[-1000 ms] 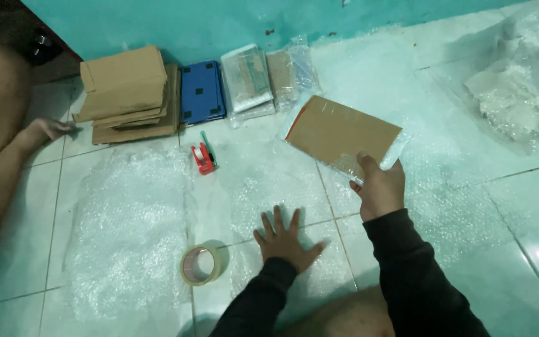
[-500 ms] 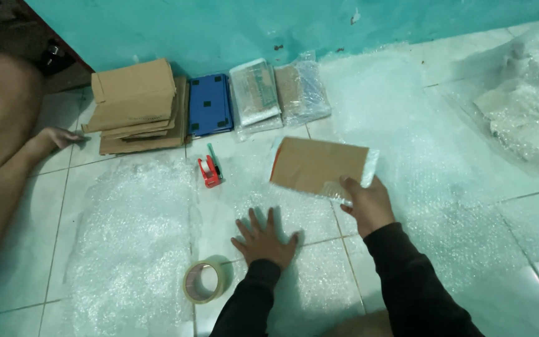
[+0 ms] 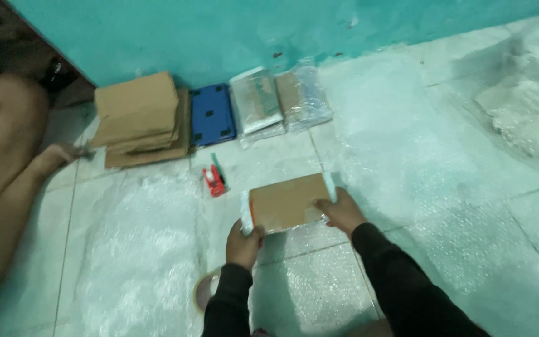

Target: Wrapping a small component in bubble wrap and securing it with adhesive tape while sitting on the floor.

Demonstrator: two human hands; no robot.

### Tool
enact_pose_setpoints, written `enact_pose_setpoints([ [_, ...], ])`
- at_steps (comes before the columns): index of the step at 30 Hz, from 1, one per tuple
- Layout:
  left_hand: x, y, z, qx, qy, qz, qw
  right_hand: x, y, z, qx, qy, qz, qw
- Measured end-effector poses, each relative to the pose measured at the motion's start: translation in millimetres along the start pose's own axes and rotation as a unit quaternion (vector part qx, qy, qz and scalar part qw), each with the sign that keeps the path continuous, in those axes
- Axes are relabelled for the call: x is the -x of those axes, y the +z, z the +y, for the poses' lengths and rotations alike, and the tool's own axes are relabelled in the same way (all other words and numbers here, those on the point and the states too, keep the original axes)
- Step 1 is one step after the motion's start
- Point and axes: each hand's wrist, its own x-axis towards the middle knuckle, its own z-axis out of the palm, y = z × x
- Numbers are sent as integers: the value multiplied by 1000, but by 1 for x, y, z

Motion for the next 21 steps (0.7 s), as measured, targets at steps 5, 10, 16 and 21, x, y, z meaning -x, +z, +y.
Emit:
enact_pose_setpoints([
  [5,-12,-1,-2,-24,80,51,995,-53,14,59,111,-105,59,986],
  [10,-36,5,-2,-111,109,96,983,-67,22,58,144,-221,93,960],
  [16,-60,18,-5,-185,174,155,955,-78,20,49,222,-154,98,958],
  [21,-25,11,36,-117,95,97,984,-43,23,3,262,-84,51,960],
])
